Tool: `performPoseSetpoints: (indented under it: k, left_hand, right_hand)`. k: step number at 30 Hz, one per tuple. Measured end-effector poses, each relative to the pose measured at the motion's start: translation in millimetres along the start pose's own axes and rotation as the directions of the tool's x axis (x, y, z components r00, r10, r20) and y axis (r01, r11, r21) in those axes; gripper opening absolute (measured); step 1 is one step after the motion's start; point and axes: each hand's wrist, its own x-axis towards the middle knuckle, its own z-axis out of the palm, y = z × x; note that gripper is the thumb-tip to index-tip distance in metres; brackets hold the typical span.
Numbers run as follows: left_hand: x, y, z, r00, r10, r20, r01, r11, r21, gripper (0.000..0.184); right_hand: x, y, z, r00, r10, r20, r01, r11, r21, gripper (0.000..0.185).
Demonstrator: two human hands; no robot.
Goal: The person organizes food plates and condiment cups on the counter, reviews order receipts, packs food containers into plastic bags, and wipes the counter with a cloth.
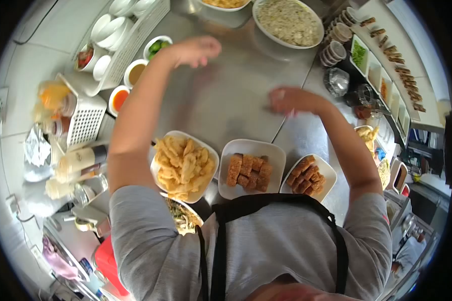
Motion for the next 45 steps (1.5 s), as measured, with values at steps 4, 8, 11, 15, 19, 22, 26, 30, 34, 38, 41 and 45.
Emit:
performPoseSetpoints:
  k: [4,8,11,15,19,22,26,30,34,38,41,45]
  left_hand:
    - [-78.6,-65.1,41.0,0.865,-0.065,0.498,-0.025,0.985,0.173,0.034]
    - [-113.4,-91.3,67.1,0.826,-0.281,0.489,0.256,0.959,0.118,0.029]
    - [-126.3,-68.3,66.5,0.899,-0.253,0.359,0.092,0.908,0.409,0.029]
    - [-110.8,-99.7,52.6,0.944,-0.244,0.224,0.209,0.963,0.168,0.027]
    - [-94.6,-97.8,32.2,0.947,-0.307,-0.092,0.281,0.933,-0.224,0.025]
    - [-77.7,-82.0,23.4,0.924,-0.322,-0.206,0.202,0.869,-0.452,0.024]
    - [-23.2,-99.1,21.2,0.899,-0.329,-0.289,0.041,0.720,-0.693,0.020]
    - [14.0,-81.7,9.9,0.869,-0.363,-0.335,-0.024,0.647,-0.762,0.021]
    - [45.0,-79.1,-2.4,0.851,-0.391,-0.350,-0.031,0.628,-0.778,0.027]
    - [14.8,-43.9,4.1,0.880,-0.334,-0.337,-0.089,0.582,-0.809,0.044]
    - [-28.2,-29.4,7.6,0.744,-0.422,-0.517,-0.010,0.767,-0.641,0.052]
    - [-117.8,-49.0,11.8,0.825,-0.234,-0.514,0.041,0.933,-0.358,0.059]
  right_hand:
    - [-39.6,-16.8,63.1,0.918,-0.059,0.392,0.049,0.998,0.037,0.043]
    - [-33.9,-10.0,71.0,0.950,-0.003,0.312,-0.012,0.999,0.044,0.039]
    - [-43.8,-12.2,73.4,0.985,-0.054,0.166,0.061,0.997,-0.041,0.039]
    - [-50.5,-0.3,64.7,0.999,-0.043,-0.033,0.042,0.999,-0.021,0.036]
    - [-54.8,20.9,47.9,0.972,0.003,-0.233,0.028,0.991,0.129,0.032]
    - [-55.5,33.3,38.0,0.921,0.060,-0.384,0.076,0.941,0.329,0.031]
    - [-46.1,42.3,31.6,0.823,0.197,-0.533,0.130,0.848,0.513,0.032]
    - [-35.9,31.4,29.3,0.726,0.320,-0.609,0.218,0.732,0.645,0.033]
    - [-32.7,31.3,27.7,0.749,0.295,-0.593,0.254,0.699,0.669,0.034]
    - [-77.2,44.5,30.8,0.908,0.056,-0.415,0.032,0.979,0.202,0.038]
    - [-127.7,59.0,43.1,0.988,0.130,-0.077,-0.149,0.929,-0.339,0.037]
    - [-146.9,74.7,67.3,0.980,0.197,-0.020,-0.195,0.946,-0.259,0.033]
